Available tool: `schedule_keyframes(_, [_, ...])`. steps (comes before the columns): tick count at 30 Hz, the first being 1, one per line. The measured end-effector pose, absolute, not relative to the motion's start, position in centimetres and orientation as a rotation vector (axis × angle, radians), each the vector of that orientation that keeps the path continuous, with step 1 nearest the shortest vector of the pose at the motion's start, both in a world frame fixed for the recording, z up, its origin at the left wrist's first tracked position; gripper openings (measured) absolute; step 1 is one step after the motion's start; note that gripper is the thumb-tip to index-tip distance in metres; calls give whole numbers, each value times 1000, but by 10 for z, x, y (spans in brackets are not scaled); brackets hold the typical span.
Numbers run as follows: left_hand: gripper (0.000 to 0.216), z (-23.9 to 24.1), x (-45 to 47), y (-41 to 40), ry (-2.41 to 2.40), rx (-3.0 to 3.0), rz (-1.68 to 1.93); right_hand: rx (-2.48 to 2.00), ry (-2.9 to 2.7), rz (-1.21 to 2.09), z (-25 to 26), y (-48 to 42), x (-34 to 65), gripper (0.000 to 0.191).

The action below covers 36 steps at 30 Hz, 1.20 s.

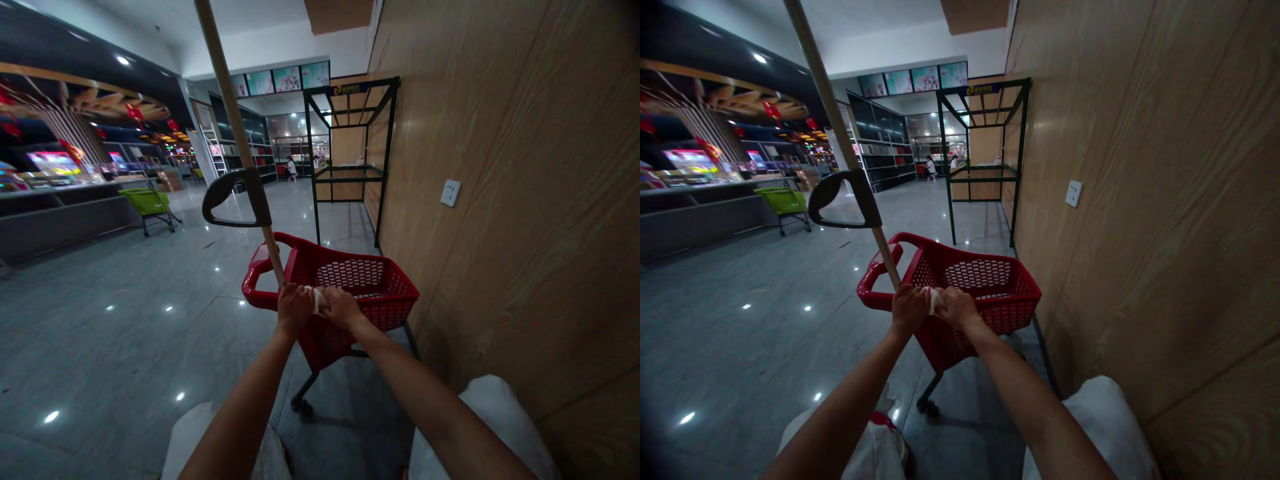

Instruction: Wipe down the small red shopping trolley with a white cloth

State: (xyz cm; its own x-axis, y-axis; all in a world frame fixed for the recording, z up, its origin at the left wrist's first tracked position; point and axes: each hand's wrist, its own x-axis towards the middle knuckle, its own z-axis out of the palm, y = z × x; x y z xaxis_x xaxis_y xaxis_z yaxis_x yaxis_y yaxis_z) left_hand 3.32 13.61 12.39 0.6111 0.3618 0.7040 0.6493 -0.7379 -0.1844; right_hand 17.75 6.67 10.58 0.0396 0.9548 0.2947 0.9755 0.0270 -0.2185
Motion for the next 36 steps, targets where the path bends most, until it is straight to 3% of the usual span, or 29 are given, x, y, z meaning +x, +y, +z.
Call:
schedule_keyframes(4, [36, 126, 23, 134, -729, -2470, -947, -1988, -2074, -87, 107, 57, 182, 30])
schedule_keyframes(15, [36, 128, -8, 127, -748, -2461, -1055, -2261, -2033, -128, 91, -19, 221, 32])
schedule_keyframes(23, [31, 122, -12, 112, -826, -2386, -1112, -2125, -1845, -263, 98, 7, 124, 67])
schedule_keyframes(31, [31, 121, -15, 112, -833, -2451, -1108, -2124, -1846, -220, 111, 17, 107, 35])
schedule_keyframes(36, [29, 120, -15, 111, -817, -2453, -1152, -2167, -1915, -166, 102, 0, 135, 31])
